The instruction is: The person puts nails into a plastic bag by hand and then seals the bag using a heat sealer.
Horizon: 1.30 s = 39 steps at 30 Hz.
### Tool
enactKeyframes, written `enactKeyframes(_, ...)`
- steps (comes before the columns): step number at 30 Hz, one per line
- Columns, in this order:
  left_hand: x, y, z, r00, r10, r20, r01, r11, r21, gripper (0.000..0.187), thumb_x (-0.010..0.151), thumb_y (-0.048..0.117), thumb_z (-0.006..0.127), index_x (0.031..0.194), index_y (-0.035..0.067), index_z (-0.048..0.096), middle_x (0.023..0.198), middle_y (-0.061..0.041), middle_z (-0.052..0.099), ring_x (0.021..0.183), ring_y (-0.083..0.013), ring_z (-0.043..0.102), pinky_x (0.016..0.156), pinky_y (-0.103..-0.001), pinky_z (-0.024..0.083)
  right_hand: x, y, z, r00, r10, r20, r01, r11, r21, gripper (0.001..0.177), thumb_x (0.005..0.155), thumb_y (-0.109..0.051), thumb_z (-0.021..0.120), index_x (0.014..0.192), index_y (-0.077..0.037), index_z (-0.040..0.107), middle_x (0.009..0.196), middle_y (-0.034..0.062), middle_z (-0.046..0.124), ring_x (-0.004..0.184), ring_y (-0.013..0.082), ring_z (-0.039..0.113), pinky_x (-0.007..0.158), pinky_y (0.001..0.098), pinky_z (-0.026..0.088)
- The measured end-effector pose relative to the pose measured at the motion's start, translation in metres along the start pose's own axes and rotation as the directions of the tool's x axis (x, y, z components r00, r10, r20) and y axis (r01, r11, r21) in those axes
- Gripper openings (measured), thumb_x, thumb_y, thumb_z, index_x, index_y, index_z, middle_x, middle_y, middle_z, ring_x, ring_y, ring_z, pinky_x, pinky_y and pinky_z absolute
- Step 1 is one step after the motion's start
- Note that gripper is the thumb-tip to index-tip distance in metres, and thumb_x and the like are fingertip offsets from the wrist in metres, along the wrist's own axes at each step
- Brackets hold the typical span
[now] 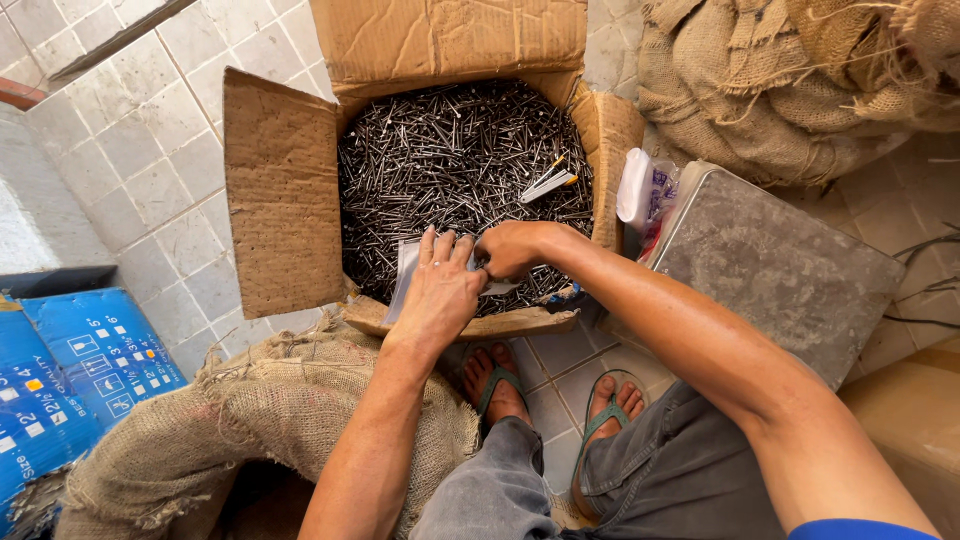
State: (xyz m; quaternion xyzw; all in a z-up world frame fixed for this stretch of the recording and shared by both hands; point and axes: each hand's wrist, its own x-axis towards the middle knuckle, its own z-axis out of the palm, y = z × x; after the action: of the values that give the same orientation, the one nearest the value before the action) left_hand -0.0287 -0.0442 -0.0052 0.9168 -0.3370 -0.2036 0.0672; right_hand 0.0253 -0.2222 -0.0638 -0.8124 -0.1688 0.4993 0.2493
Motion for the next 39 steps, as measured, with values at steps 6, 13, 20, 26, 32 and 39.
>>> enactKeyframes(6,0.000,-0.003,-0.018,0.989,0.091,-0.119,-0.085,0.995,0.050,0.036,0.103,0.011,0.048,0.098,0.018,0.083,0.131,-0.017,0.061,0.128,-0.0342,0.055,0.115,-0.050,0.039,-0.045,-0.036,-0.038,0.988,0.151,-0.046,-0.139,0.971,0.196,0.054,0.099,-0.024,0.077,0.148,-0.006,0.064,0.115,0.0236,0.075,0.101,0.0371,0.076,0.095,0.0511,0.061)
enactKeyframes(13,0.000,-0.011,-0.006,0.960,0.166,-0.228,-0.168,0.986,0.008,0.029,0.102,0.011,0.047,0.090,0.017,0.073,0.107,-0.004,0.065,0.090,-0.0252,0.061,0.078,-0.041,0.043,-0.051,-0.031,-0.051,0.970,0.189,-0.152,-0.132,0.937,0.322,0.055,0.085,-0.022,0.078,0.138,-0.008,0.071,0.114,0.0222,0.075,0.105,0.0357,0.076,0.088,0.0482,0.065)
enactKeyframes(20,-0.008,-0.013,-0.035,0.994,0.033,-0.107,-0.039,0.998,-0.055,0.025,0.109,0.017,0.048,0.106,0.017,0.073,0.101,-0.007,0.068,0.096,-0.0266,0.071,0.089,-0.042,0.054,-0.069,-0.020,-0.042,0.989,-0.051,-0.141,-0.013,0.908,-0.419,0.038,0.090,-0.001,0.063,0.117,-0.018,0.083,0.106,0.0068,0.079,0.123,0.0354,0.061,0.104,0.0516,0.043)
enactKeyframes(26,-0.011,-0.034,-0.021,0.984,-0.083,-0.155,0.090,0.995,0.039,0.027,0.112,0.035,0.055,0.106,0.014,0.070,0.101,-0.007,0.067,0.097,-0.0263,0.071,0.094,-0.043,0.054,-0.088,-0.034,-0.043,0.806,-0.396,-0.440,-0.029,0.716,-0.697,0.019,0.103,-0.023,0.060,0.103,-0.019,0.079,0.091,0.0026,0.078,0.108,0.0253,0.057,0.091,0.0431,0.042)
enactKeyframes(32,-0.033,-0.027,-0.063,0.956,-0.063,-0.286,-0.008,0.970,-0.241,0.018,0.095,0.032,0.074,0.084,0.018,0.069,0.089,-0.005,0.074,0.084,-0.0285,0.077,0.090,-0.043,0.061,-0.121,-0.075,-0.055,0.889,-0.313,-0.335,0.085,0.831,-0.550,0.025,0.106,-0.039,0.059,0.125,-0.025,0.065,0.105,0.0049,0.083,0.151,0.0347,0.051,0.127,0.0759,0.012)
enactKeyframes(39,-0.047,-0.046,-0.067,0.824,-0.047,-0.564,-0.194,0.913,-0.359,0.016,0.079,0.015,0.069,0.071,0.014,0.055,0.102,-0.013,0.081,0.091,-0.0367,0.079,0.100,-0.051,0.058,-0.122,-0.062,-0.053,0.823,-0.438,-0.362,0.284,0.869,-0.407,0.022,0.110,-0.035,0.056,0.114,-0.015,0.065,0.104,0.0159,0.082,0.137,0.0386,0.064,0.125,0.0752,0.024)
